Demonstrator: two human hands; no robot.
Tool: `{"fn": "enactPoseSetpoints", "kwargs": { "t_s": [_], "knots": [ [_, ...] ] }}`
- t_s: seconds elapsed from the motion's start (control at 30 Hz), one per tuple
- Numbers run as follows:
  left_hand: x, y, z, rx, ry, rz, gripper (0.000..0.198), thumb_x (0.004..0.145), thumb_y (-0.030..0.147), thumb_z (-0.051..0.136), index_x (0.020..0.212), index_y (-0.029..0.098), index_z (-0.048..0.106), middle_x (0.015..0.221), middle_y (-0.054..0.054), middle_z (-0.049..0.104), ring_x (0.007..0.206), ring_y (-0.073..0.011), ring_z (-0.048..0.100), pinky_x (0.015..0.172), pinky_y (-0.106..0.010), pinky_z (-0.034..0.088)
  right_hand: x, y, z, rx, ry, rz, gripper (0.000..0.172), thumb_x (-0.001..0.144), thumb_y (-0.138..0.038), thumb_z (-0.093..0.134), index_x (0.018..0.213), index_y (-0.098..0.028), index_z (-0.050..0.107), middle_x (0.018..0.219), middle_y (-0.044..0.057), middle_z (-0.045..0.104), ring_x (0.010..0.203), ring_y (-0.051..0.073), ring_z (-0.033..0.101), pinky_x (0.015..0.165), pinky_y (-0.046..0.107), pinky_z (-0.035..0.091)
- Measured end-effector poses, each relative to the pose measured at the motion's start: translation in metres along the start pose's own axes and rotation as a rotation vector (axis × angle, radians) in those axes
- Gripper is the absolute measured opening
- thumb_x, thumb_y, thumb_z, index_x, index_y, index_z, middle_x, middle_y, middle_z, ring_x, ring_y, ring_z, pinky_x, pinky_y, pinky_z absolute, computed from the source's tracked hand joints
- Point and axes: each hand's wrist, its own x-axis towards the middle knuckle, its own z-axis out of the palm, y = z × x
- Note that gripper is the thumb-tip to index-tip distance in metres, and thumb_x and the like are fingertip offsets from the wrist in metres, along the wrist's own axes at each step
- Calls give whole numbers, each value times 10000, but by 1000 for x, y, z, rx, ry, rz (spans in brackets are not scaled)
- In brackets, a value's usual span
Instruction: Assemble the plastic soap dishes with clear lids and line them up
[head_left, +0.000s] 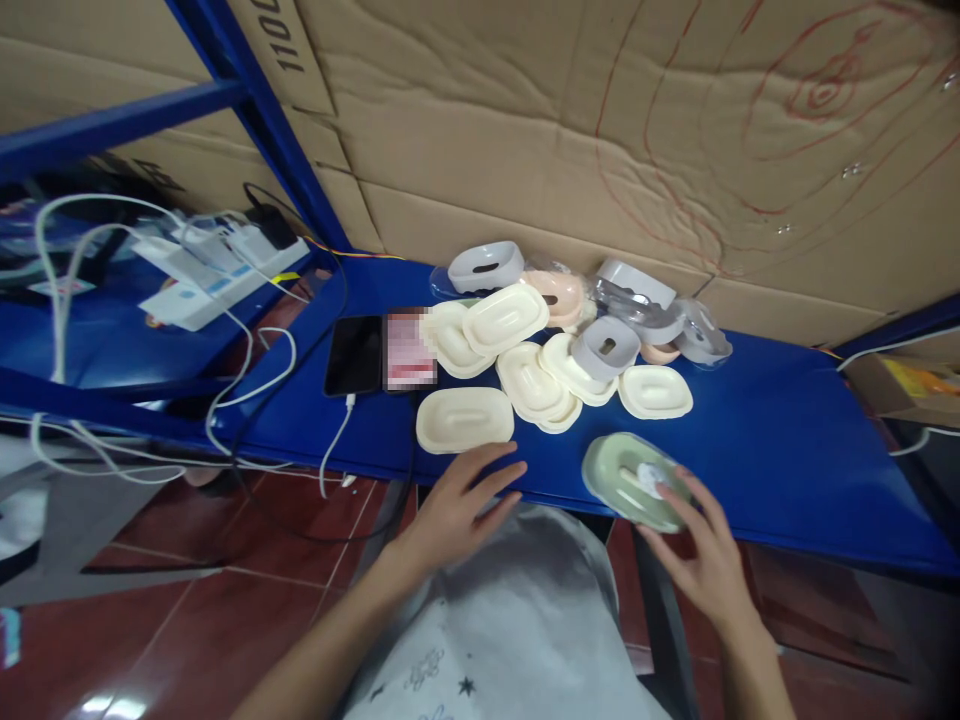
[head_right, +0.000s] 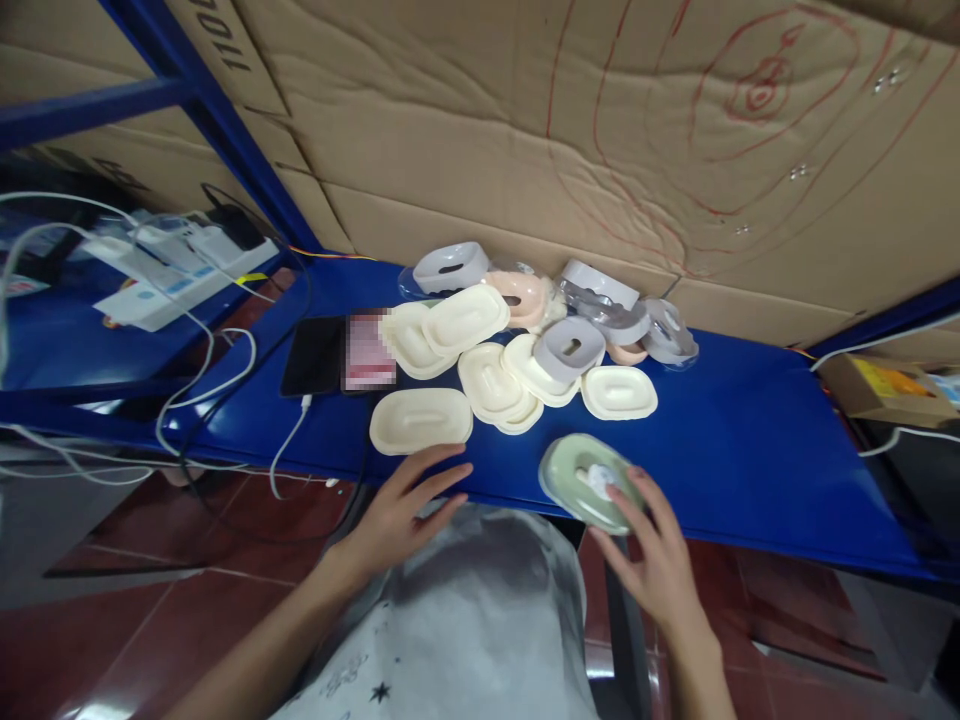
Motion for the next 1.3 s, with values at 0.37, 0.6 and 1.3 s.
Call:
{"fn": "enactPoseSetpoints", "kwargs": {
  "t_s": [0.37,0.6,1.3],
  "knots": [
    [-3,-3,-12,327,-26,-65,201,1025,162,622,1208,226,676,1136,-70,771,1062,-262,724,1000,-462,538,19,131,-51,-375,257,407,676,968,-666,620,1507,-258,602,1555,206,579,1505,416,499,1221,597,428],
    [2,23,1,142,-244,129,380,1024,76,553,1377,206,604,1240,-68,770,1175,-243,702,1040,-457,553,111,105,-34,-331,140,214,532,1086,-495,433,1438,-175,669,1532,195,621,1495,352,511,1224,561,381],
    [0,-4,14,80,-25,65,429,1007,290,737,1412,237,606,1387,-131,678,1236,-260,717,1021,-418,656,126,-32,-10,135,-11,-172,370,1039,-256,632,1402,-314,673,1185,82,700,1137,271,660,1018,447,531]
  ]
}}
